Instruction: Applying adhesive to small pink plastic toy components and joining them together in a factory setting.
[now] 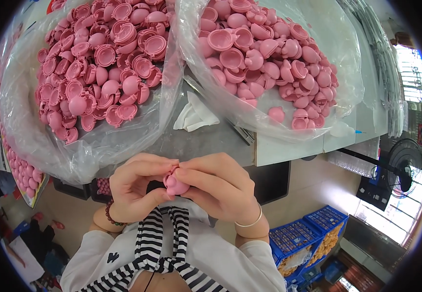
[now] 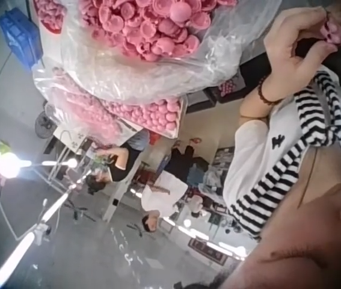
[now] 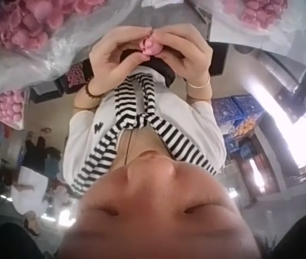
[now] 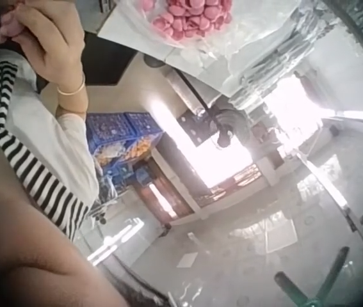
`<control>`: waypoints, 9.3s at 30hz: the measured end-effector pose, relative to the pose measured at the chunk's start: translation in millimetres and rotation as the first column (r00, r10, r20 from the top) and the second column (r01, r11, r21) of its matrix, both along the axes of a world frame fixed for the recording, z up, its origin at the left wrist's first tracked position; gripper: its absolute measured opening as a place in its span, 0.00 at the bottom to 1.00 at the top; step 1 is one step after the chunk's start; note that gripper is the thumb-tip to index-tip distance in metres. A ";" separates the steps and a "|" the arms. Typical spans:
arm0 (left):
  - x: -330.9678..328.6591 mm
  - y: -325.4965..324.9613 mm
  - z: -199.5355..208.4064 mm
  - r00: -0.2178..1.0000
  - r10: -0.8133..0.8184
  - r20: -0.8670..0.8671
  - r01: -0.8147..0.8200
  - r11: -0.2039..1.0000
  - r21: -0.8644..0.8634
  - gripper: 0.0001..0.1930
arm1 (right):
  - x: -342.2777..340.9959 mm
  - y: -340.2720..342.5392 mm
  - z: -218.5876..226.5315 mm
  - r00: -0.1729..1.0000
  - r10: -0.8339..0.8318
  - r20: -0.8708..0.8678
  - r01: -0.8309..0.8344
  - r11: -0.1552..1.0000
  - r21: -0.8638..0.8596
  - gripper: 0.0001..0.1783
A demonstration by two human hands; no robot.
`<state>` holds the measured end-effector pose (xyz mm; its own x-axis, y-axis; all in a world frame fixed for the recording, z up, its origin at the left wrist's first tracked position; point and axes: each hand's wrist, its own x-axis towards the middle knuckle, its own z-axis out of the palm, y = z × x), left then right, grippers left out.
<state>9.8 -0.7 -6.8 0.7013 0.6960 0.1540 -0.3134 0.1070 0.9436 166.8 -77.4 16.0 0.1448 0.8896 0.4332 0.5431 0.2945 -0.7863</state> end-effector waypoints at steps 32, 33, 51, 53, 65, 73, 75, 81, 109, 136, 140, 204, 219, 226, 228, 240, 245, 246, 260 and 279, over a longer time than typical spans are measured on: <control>-6.8 14.7 -8.2 0.827 -0.274 0.492 0.503 0.751 -0.427 0.28 | 141.2 -67.3 -23.1 0.192 -0.980 -0.058 0.854 0.138 0.502 0.16; -7.2 16.1 -4.1 0.827 -0.272 0.492 0.500 0.755 -0.424 0.28 | 162.8 -75.3 -25.9 0.078 -0.996 0.042 0.858 0.089 0.506 0.19; -10.3 19.1 7.1 0.946 -0.149 0.286 0.234 0.927 -0.292 0.20 | 86.9 -45.2 -7.7 0.805 -0.542 -0.239 0.571 0.819 0.064 0.25; -7.1 19.2 8.7 0.947 -0.135 0.291 0.214 0.942 -0.259 0.21 | 38.6 -9.7 5.1 0.938 -0.331 -0.107 0.332 0.943 -0.003 0.25; -94.0 51.8 18.8 0.646 0.686 0.335 -0.715 0.388 0.582 0.26 | 3.1 16.7 -13.1 0.987 -0.149 -0.058 0.138 0.978 -0.158 0.18; -196.2 114.6 28.0 -0.101 0.991 -0.090 -0.316 0.054 0.947 0.12 | 0.5 24.8 -17.9 0.930 -0.184 -0.317 0.182 0.983 -0.036 0.22; -186.1 113.9 32.9 -0.048 0.995 0.085 -0.371 -0.096 0.923 0.11 | -1.2 25.8 -17.1 0.915 -0.208 -0.346 0.224 0.975 0.005 0.23; -101.1 69.4 49.5 0.449 0.852 -0.270 -0.032 0.317 0.948 0.07 | -11.6 22.7 -11.1 0.873 -0.201 -0.444 0.228 0.974 0.007 0.24; -8.2 8.0 5.2 0.961 -0.193 0.196 0.240 0.938 -0.251 0.27 | -20.3 -12.2 -3.2 0.672 -0.081 -0.736 0.146 0.989 0.024 0.26; -9.3 3.6 -0.5 0.937 -0.148 0.317 0.267 0.889 -0.373 0.21 | -10.6 -1.4 6.3 0.992 -0.082 -0.098 0.116 0.895 0.431 0.35; -10.3 4.0 -1.1 0.933 -0.148 0.327 0.268 0.893 -0.362 0.21 | -13.8 0.5 3.2 0.991 -0.086 -0.098 0.119 0.909 0.399 0.36; -13.2 7.9 2.3 0.956 -0.076 0.283 0.161 0.943 -0.292 0.24 | 48.7 -6.4 7.9 0.609 -0.550 0.571 0.529 0.818 0.224 0.14; -20.2 12.0 1.6 0.964 -0.055 0.260 0.135 0.945 -0.299 0.23 | 19.4 9.8 -1.4 0.928 -0.048 0.370 0.131 0.970 -0.205 0.21; -14.8 9.2 -1.1 0.985 -0.029 0.168 0.065 0.975 -0.214 0.21 | 16.6 20.1 0.7 0.945 -0.037 0.324 0.108 0.973 -0.206 0.21; -13.9 7.8 -1.6 0.987 -0.019 0.162 0.056 0.974 -0.221 0.21 | 14.4 18.7 3.6 0.934 -0.056 0.353 0.134 0.971 -0.199 0.21; -7.8 6.8 -3.0 0.996 0.070 -0.046 -0.064 0.990 0.124 0.18 | -3.9 9.2 4.4 1.000 -0.005 0.003 0.005 1.000 -0.012 0.20; -6.5 5.3 -1.5 0.994 0.096 -0.057 -0.085 0.980 0.178 0.18 | -3.6 7.0 4.8 0.998 -0.027 0.059 0.028 1.000 -0.011 0.20; -7.2 5.9 -1.4 0.993 0.101 -0.063 -0.086 0.973 0.214 0.18 | -3.4 6.9 5.0 0.994 -0.048 0.093 0.048 0.999 -0.002 0.20; -6.7 6.0 1.3 0.996 0.058 -0.062 -0.045 0.979 0.197 0.18 | -6.6 5.3 -6.7 0.998 -0.067 0.020 0.066 0.996 0.054 0.21; -4.2 13.5 -5.2 0.997 0.072 0.038 -0.081 0.918 0.389 0.17 | -27.8 -3.4 -10.3 0.998 -0.058 0.028 0.052 0.983 0.176 0.15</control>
<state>5.6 12.8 -12.0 0.6413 0.6290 0.4394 -0.3275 -0.2934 0.8981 139.0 -80.8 5.7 0.1744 0.7906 0.5870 0.5866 0.3954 -0.7068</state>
